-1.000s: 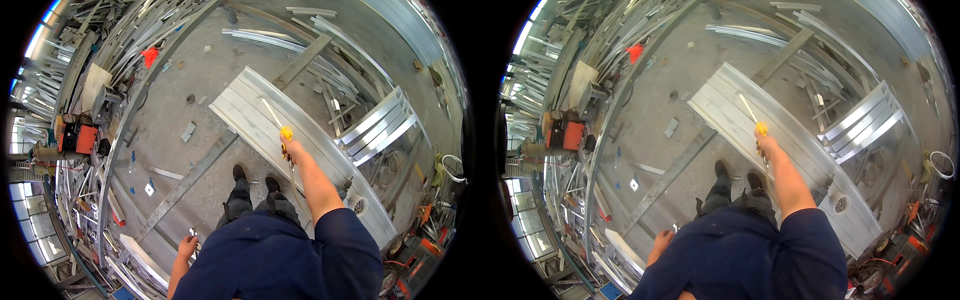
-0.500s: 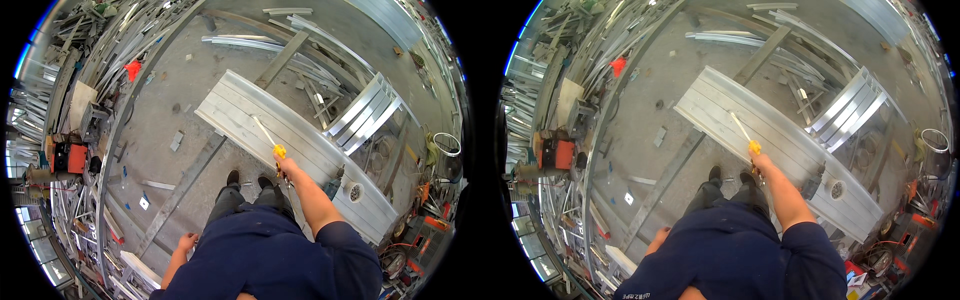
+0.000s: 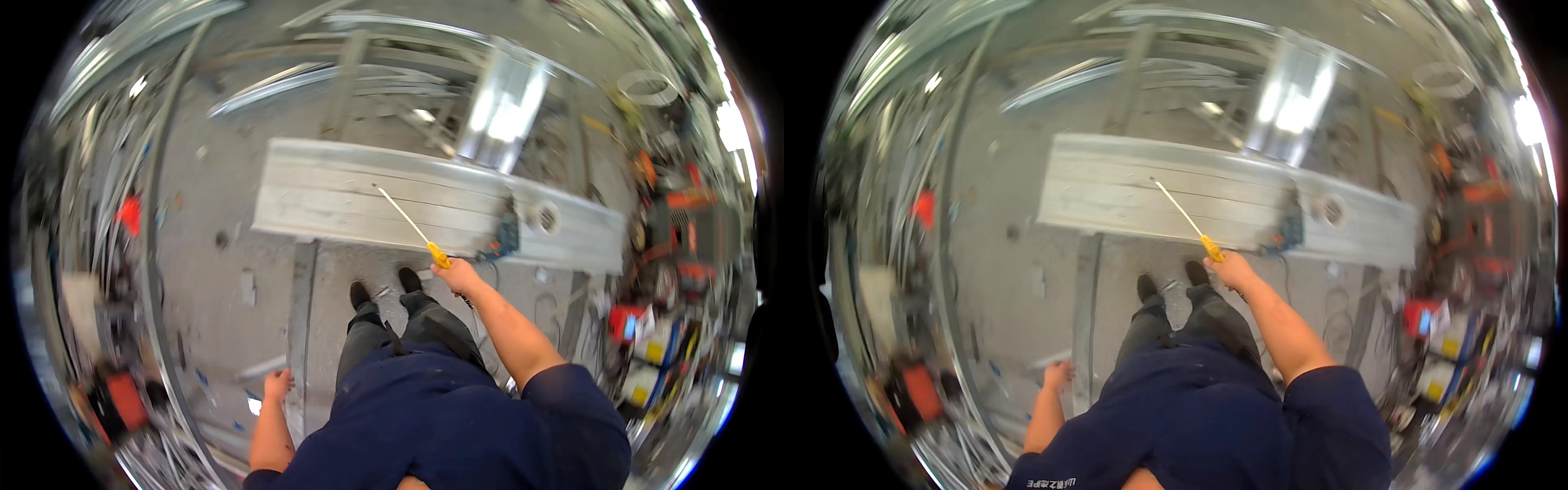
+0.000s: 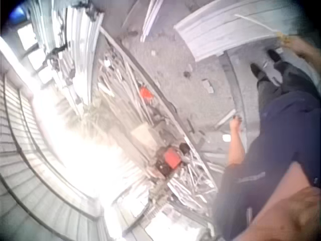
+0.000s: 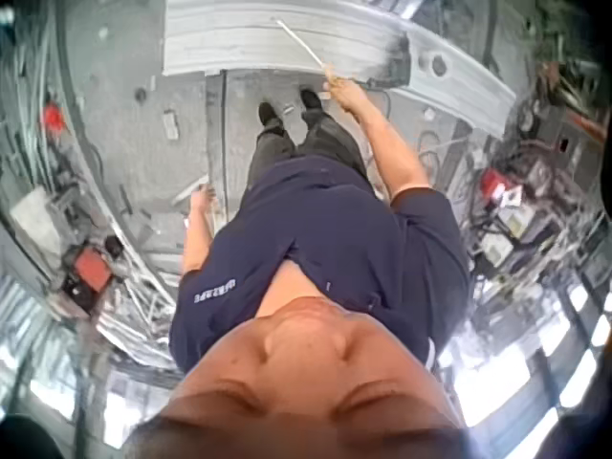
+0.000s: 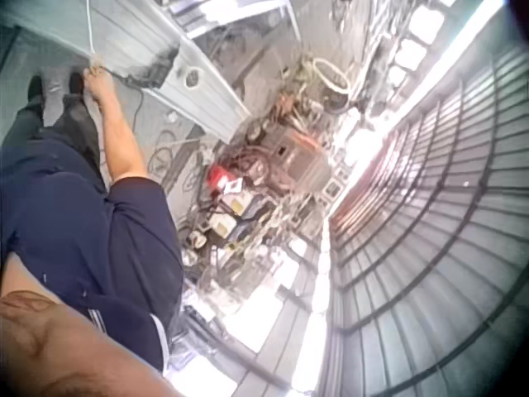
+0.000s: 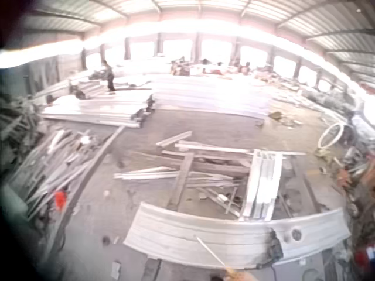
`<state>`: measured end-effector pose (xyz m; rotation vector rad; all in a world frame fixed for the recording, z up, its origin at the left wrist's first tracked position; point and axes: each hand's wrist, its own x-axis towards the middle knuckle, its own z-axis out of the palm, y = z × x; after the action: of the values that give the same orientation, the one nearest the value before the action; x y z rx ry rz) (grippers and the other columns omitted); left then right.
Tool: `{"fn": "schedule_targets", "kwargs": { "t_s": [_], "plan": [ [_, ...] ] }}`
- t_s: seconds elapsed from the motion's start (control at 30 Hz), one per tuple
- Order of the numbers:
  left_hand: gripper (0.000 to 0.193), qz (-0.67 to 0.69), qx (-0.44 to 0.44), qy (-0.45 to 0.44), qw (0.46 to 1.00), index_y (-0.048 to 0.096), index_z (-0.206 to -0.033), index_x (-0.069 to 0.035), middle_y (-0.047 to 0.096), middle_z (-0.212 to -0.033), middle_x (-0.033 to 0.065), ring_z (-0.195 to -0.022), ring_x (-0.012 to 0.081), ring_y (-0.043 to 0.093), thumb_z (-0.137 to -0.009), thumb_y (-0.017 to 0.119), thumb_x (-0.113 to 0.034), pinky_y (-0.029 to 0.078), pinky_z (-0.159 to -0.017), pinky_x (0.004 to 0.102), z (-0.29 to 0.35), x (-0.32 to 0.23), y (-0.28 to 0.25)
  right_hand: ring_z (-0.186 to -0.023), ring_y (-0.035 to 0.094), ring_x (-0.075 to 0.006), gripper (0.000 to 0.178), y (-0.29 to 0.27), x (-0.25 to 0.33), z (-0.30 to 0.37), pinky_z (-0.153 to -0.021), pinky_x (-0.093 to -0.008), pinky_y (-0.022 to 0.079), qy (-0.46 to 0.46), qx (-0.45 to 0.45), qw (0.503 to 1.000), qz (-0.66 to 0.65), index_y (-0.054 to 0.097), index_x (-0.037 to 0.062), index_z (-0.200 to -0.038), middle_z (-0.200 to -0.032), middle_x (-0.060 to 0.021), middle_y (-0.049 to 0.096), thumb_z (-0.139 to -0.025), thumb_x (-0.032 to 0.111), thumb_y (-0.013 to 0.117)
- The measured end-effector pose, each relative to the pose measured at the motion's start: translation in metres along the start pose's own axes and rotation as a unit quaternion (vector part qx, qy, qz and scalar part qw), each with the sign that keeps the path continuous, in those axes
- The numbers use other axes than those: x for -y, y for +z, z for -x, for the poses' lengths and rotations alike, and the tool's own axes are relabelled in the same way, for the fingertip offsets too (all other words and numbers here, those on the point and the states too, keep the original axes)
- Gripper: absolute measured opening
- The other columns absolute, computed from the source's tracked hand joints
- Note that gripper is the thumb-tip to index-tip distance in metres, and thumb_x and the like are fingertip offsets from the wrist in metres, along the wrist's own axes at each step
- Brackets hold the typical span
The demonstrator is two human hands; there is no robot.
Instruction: The person uses a yellow pneumatic tool to fasten metal brackets onto a long metal panel. They then pick up additional brackets and position them on the panel, preparing for further assembly.
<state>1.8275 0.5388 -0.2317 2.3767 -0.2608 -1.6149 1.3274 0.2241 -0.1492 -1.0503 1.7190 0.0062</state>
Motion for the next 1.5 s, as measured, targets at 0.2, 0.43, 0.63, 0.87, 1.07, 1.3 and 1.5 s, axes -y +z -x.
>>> {"fn": "schedule_targets", "kwargs": {
  "t_s": [0.2,0.43,0.63,0.87,1.07,1.3,1.5],
  "plan": [
    [0.037,-0.132,0.063,0.014,0.989,0.056,-0.109,0.006,0.067,-0.082,0.0153,-0.065,0.0232,0.064,-0.088,0.064,-0.023,0.049,-0.056,0.0342,-0.048,-0.060,0.042,-0.058,0.059,-0.0185,0.040,-0.039,-0.128,0.099,-0.056,-0.0329,0.047,-0.108,-0.326,0.938,-0.037,0.062,0.0042,-0.106,-0.070,-0.0078,0.060,-0.090,0.041,0.060],
    [0.032,-0.360,0.259,0.356,0.823,0.064,-0.108,-0.001,0.070,-0.091,0.0111,-0.079,0.0188,0.066,-0.087,0.065,-0.025,0.052,-0.071,0.0312,0.072,-0.222,0.238,-0.061,0.057,-0.0142,0.026,-0.084,-0.169,0.232,-0.057,-0.0333,0.050,-0.123,-0.385,0.750,-0.524,0.056,0.0081,-0.111,-0.083,-0.0054,0.064,-0.097,0.030,0.052],
    [0.038,-0.447,0.455,0.583,0.504,0.059,-0.119,-0.002,0.066,-0.108,0.0165,-0.103,0.0286,0.063,-0.091,0.059,-0.027,0.048,-0.089,0.0351,0.323,-0.235,0.453,-0.057,0.052,-0.0155,0.037,-0.113,-0.247,0.306,-0.057,-0.0357,0.049,-0.225,-0.395,0.493,-0.742,0.047,0.0112,-0.119,-0.120,-0.0072,0.060,-0.100,0.042,0.041],
    [0.045,-0.534,0.543,0.458,0.460,0.046,-0.133,-0.009,0.061,-0.079,0.0105,-0.072,0.0237,0.060,-0.096,0.049,-0.034,0.047,-0.069,0.0344,0.460,-0.132,0.615,-0.059,0.052,-0.0143,0.038,-0.168,-0.397,0.354,-0.055,-0.0335,0.048,-0.207,-0.387,0.385,-0.812,0.047,0.0107,-0.120,-0.121,-0.0043,0.059,-0.100,0.042,0.039],
    [0.040,-0.503,0.567,0.443,0.478,0.050,-0.127,-0.002,0.054,-0.076,0.0007,-0.070,0.0093,0.050,-0.098,0.049,-0.029,0.043,-0.065,0.0267,0.507,-0.089,0.714,-0.061,0.052,-0.0155,0.037,-0.214,-0.459,0.377,-0.048,-0.0306,0.044,-0.156,-0.432,0.391,-0.797,0.050,0.0116,-0.119,-0.083,-0.0040,0.054,-0.099,0.042,0.044],
    [0.037,-0.492,0.623,0.372,0.482,0.050,-0.125,0.000,0.047,-0.070,-0.0042,-0.061,0.0041,0.043,-0.099,0.048,-0.026,0.037,-0.055,0.0221,0.532,-0.067,0.839,-0.053,0.042,-0.0131,0.030,-0.293,-0.553,0.360,-0.053,-0.0330,0.048,-0.133,-0.421,0.335,-0.832,0.051,0.0099,-0.109,-0.062,-0.0005,0.039,-0.099,0.038,0.046],
    [0.034,-0.445,0.665,0.309,0.513,0.054,-0.118,-0.002,0.045,-0.068,-0.0056,-0.056,0.0032,0.040,-0.099,0.051,-0.030,0.034,-0.050,0.0216,0.555,-0.079,0.969,-0.051,0.043,-0.0127,0.029,-0.402,-0.612,0.331,-0.072,-0.0409,0.054,-0.140,-0.496,0.395,-0.760,0.051,0.0072,-0.107,-0.061,0.0007,0.040,-0.099,0.035,0.046]
  ]
}}
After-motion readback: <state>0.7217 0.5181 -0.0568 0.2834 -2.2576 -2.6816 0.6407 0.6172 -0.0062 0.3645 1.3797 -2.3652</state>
